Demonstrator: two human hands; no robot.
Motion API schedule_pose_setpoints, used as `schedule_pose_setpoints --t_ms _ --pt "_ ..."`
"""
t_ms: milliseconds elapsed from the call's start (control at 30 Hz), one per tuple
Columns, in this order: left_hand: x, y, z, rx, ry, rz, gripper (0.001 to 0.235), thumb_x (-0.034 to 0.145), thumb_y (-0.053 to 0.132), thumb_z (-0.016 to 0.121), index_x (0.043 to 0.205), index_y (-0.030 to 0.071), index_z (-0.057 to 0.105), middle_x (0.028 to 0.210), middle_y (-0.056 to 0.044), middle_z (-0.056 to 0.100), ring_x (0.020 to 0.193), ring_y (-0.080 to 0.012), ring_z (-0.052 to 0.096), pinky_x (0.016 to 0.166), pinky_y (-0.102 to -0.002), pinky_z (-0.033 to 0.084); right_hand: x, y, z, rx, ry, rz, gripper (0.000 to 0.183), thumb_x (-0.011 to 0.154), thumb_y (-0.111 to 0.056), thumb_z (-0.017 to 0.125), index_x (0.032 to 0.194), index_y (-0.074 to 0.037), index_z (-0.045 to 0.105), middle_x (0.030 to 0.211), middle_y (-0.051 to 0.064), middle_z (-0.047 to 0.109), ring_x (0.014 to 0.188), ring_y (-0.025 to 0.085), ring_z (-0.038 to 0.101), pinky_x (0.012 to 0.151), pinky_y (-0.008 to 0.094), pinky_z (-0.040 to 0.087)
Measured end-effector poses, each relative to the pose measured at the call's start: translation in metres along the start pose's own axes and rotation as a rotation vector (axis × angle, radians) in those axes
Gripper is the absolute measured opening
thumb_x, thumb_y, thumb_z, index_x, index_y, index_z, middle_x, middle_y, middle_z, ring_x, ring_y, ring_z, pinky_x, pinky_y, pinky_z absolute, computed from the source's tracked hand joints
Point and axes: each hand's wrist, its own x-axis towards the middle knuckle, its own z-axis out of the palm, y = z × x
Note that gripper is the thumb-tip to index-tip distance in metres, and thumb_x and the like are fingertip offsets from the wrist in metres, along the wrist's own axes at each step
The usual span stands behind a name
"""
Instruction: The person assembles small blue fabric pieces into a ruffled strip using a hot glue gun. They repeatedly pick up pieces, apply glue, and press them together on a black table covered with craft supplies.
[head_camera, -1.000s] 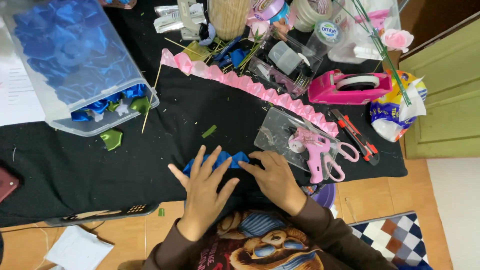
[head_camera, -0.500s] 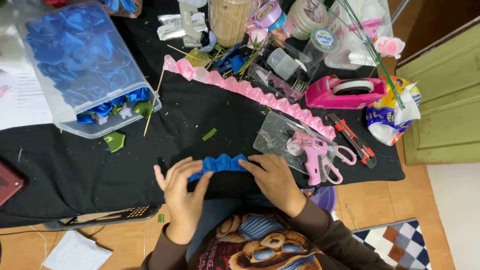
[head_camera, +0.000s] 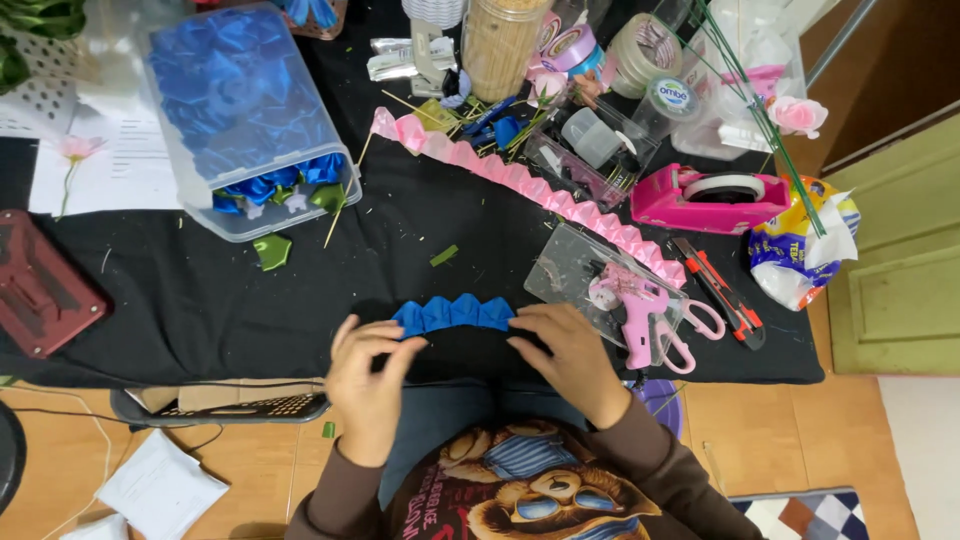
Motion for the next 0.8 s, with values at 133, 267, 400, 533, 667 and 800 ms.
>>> schedule_pose_setpoints --t_ms 133,267,400,533,667,800 --pt "-0.028 -0.017 0.013 0.178 -0.193 0.244 0.035 0.08 0.021 0.089 0.104 0.006 0.069 0.112 -0.007 0.073 0.106 -0.0233 0.07 0.108 -0.046 0.051 0.009 0.005 0.016 -0.064 -0.025 -0.108 0.028 0.095 -0.017 0.075 0.121 -0.007 0.071 0.118 0.011 0.07 0.103 0.029 0.066 0.09 0.042 0.054" --pt "-0.036 -0.015 0.014 0.424 -0.445 0.202 0.067 0.093 0.042 0.073 0.146 0.006 0.052 0.148 -0.008 0.058 0.145 -0.0298 0.047 0.122 -0.057 0.03 0.011 0.02 0.024 -0.146 -0.017 -0.232 0.018 0.1 -0.006 0.066 0.117 -0.009 0.074 0.117 0.01 0.07 0.091 0.029 0.062 0.078 0.042 0.052" --pt "-0.021 -0.014 0.007 0.396 -0.482 0.251 0.067 0.093 0.036 0.075 0.146 0.005 0.05 0.143 -0.01 0.062 0.143 -0.0331 0.05 0.121 -0.061 0.031 0.011 0.028 0.028 -0.156 -0.047 -0.204 0.018 0.102 -0.006 0.063 0.111 -0.012 0.077 0.117 0.008 0.072 0.096 0.028 0.061 0.079 0.041 0.05" --pt "-0.012 -0.009 0.003 0.315 -0.529 0.252 0.059 0.094 0.032 0.074 0.144 0.008 0.053 0.143 -0.007 0.062 0.148 -0.0347 0.043 0.121 -0.07 0.018 0.015 0.016 0.019 -0.175 -0.058 -0.176 0.02 0.102 -0.005 0.061 0.115 -0.013 0.074 0.128 0.01 0.068 0.103 0.031 0.063 0.089 0.045 0.052" --pt "-0.015 -0.009 0.009 0.384 -0.512 0.271 0.054 0.096 0.04 0.069 0.139 0.01 0.059 0.148 -0.009 0.057 0.147 -0.0347 0.042 0.12 -0.065 0.026 0.012 0.008 0.017 -0.171 -0.05 -0.195 0.026 0.104 -0.006 0.058 0.124 -0.015 0.072 0.127 0.006 0.069 0.101 0.028 0.06 0.083 0.042 0.048" --pt "-0.01 -0.011 0.006 0.35 -0.468 0.158 0.05 0.095 0.033 0.071 0.138 0.011 0.059 0.149 -0.009 0.056 0.147 -0.0323 0.044 0.122 -0.067 0.018 0.012 0.003 0.01 -0.106 -0.065 -0.171 0.033 0.106 -0.006 0.049 0.134 -0.013 0.064 0.133 0.01 0.065 0.114 0.03 0.065 0.097 0.046 0.05"
